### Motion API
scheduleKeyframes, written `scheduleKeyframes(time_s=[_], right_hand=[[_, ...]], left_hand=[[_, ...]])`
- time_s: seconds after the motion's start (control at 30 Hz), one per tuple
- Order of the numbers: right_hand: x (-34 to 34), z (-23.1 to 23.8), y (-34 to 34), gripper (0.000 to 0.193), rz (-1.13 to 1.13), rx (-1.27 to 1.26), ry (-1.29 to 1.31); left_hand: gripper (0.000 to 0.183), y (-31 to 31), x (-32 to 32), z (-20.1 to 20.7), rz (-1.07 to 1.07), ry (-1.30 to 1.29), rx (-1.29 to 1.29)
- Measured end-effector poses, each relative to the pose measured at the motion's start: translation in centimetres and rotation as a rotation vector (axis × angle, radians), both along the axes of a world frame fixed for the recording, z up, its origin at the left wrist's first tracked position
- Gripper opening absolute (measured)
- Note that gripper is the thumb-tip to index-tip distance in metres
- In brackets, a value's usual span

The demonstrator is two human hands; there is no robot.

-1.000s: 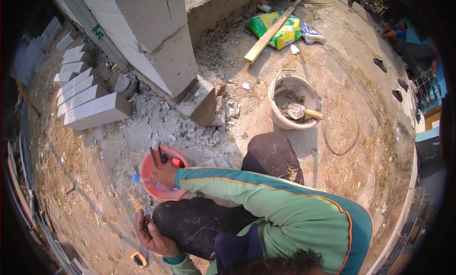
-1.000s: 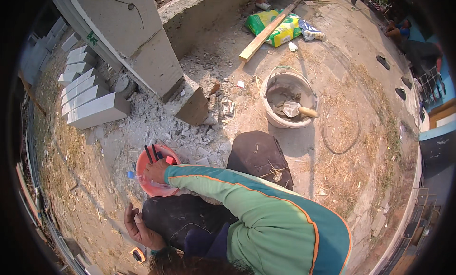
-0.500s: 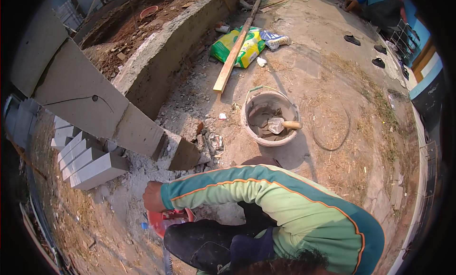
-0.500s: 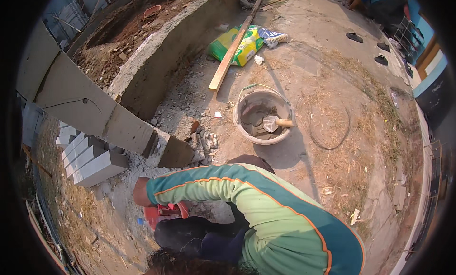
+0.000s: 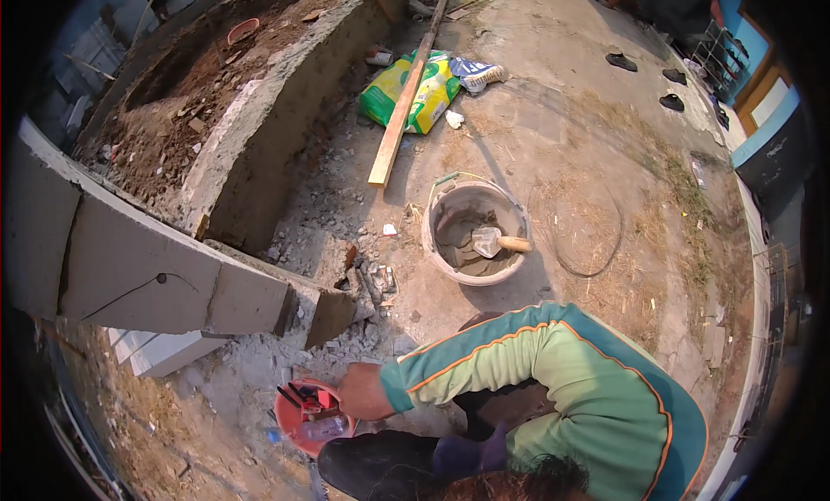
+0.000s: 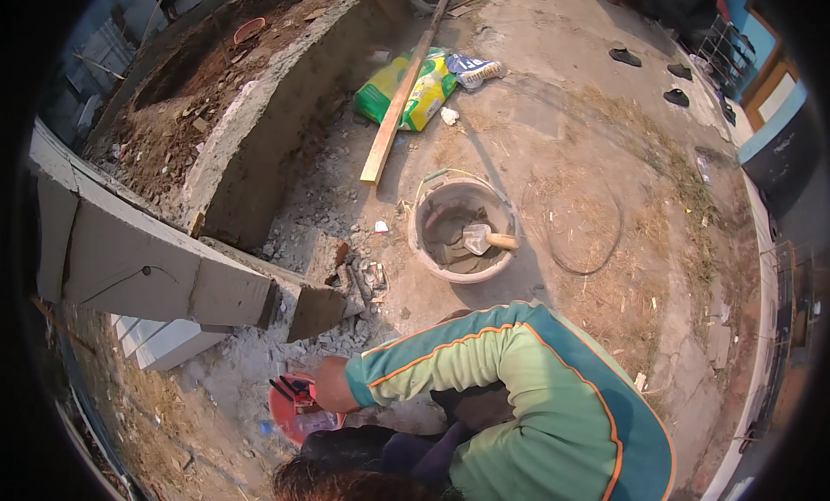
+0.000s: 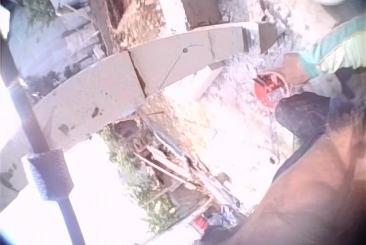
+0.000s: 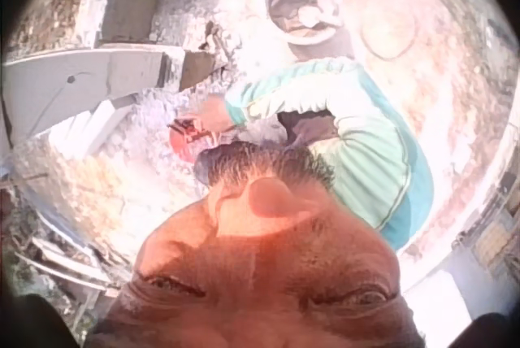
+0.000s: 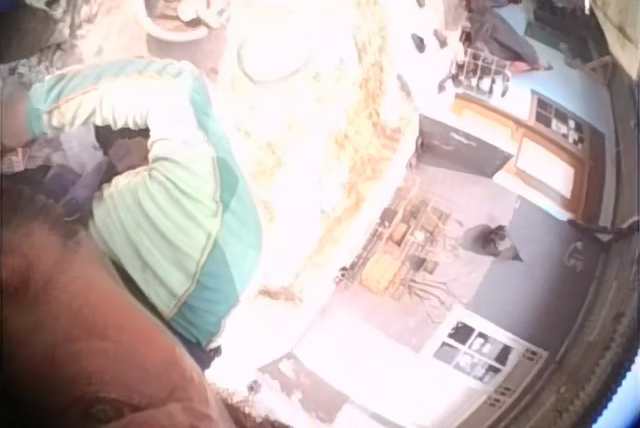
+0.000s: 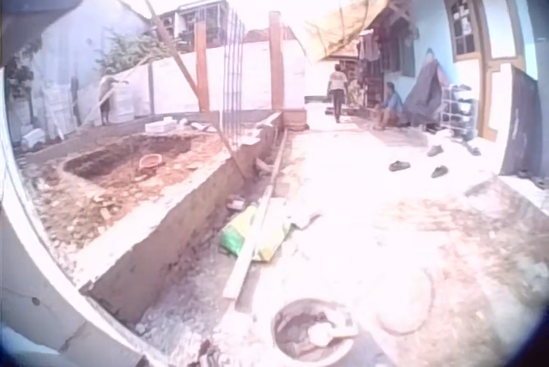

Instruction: The person constructs a concrete block wall by preparing binding wire, hammering support rods, using a metal frame guide, and aligning the blocks on a construction site.

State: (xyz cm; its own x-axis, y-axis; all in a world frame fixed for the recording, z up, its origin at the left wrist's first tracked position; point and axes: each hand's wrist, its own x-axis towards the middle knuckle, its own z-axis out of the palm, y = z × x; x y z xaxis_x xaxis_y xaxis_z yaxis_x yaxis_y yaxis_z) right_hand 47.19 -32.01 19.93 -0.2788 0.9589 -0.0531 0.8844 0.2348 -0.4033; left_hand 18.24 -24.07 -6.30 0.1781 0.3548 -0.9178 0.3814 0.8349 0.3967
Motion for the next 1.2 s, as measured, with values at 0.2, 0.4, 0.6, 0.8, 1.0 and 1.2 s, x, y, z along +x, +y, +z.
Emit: scheduleKeyframes(time_s=[0.2, 0.4, 0.6, 0.8, 1.0, 1.2], right_hand=[[-0.7, 2.5, -5.0, 0.011, -0.215, -0.044, 0.125], [-2.6, 5.2, -9.3, 0.008, -0.368, -0.300, 0.238], [-5.6, 7.0, -14.9, 0.010, -0.346, -0.545, 0.460], [-8.9, 6.1, -18.1, 0.016, -0.338, -0.583, 0.493], [-9.6, 6.0, -18.1, 0.026, -0.343, -0.568, 0.482], [-11.3, 5.3, -16.6, 0.028, -0.362, -0.608, 0.453]], left_hand=[[0.035, -1.7, -7.2, 8.1, -0.023, 0.130, -0.079], [0.035, -4.4, -12.4, 17.4, 0.087, 0.113, -0.240], [0.050, -3.9, -12.2, 17.8, -0.429, 0.249, -0.229], [0.065, -8.3, -9.2, 8.2, -0.387, 0.646, 0.416], [0.044, -4.4, -14.6, 0.2, 0.016, 0.633, 0.541], [0.031, 0.9, -7.7, 8.0, 0.063, 0.567, 1.126]])
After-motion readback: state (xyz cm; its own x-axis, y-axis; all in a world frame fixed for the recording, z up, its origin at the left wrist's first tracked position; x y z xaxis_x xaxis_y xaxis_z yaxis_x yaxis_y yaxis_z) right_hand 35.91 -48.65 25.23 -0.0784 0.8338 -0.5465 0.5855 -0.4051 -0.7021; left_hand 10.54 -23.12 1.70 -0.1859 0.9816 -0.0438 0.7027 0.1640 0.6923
